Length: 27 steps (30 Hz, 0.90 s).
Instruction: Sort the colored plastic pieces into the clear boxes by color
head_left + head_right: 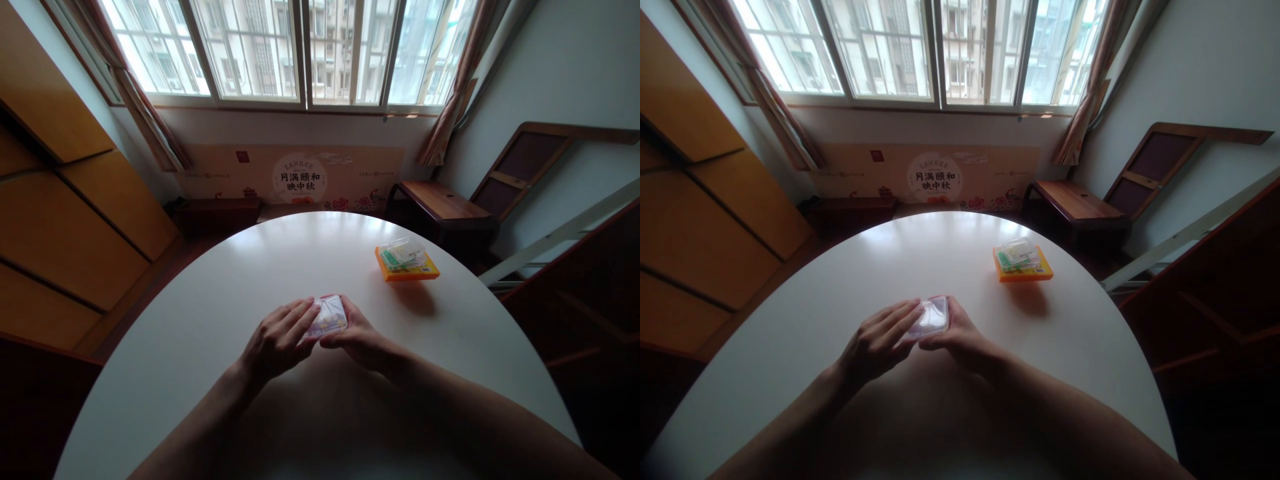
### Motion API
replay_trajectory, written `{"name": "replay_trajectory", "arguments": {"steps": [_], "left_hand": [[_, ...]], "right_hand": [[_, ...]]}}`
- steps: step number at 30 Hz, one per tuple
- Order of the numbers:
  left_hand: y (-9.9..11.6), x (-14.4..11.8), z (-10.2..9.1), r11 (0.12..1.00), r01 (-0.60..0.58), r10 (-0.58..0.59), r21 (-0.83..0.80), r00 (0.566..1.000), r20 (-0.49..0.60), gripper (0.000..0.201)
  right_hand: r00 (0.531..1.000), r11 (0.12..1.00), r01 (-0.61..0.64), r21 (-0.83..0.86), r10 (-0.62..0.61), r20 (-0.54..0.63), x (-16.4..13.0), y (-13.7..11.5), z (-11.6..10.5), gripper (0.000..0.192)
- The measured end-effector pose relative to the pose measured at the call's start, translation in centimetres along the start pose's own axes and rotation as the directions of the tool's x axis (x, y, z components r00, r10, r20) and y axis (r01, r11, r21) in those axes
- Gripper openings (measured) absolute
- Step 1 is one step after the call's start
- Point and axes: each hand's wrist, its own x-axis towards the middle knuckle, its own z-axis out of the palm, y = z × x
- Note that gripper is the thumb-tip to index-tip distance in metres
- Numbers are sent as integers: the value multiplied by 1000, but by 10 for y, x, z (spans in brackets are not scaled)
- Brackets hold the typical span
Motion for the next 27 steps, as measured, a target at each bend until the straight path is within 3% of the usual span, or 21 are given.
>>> {"name": "replay_trajectory", "arguments": {"steps": [11, 18, 23, 25, 26, 27], "left_hand": [[7, 5, 2, 995, 102, -102, -12, 995, 4, 29], [15, 16, -8, 996, -31, 28, 87, 999, 34, 23], [15, 17, -15, 993, 121, -121, -16, 992, 26, 18], [13, 16, -15, 948, 303, -307, -101, 951, -32, 14], [12, 16, -15, 888, 432, -446, -158, 893, -64, 14], [11, 16, -13, 795, 561, -591, -231, 802, -85, 17]], "right_hand": [[998, 999, -33, 9, 34, -60, -1, -5, 5, 53], [995, 995, 17, -98, -27, -98, 1, 2, 2, 51], [994, 998, 27, -49, -32, -107, -1, 3, 7, 51], [997, 1000, 12, 1, -12, -82, -1, 3, 9, 57], [998, 1000, -10, 19, 11, -65, -1, 2, 10, 61], [998, 999, -36, 31, 37, -45, -1, 2, 10, 64]]}}
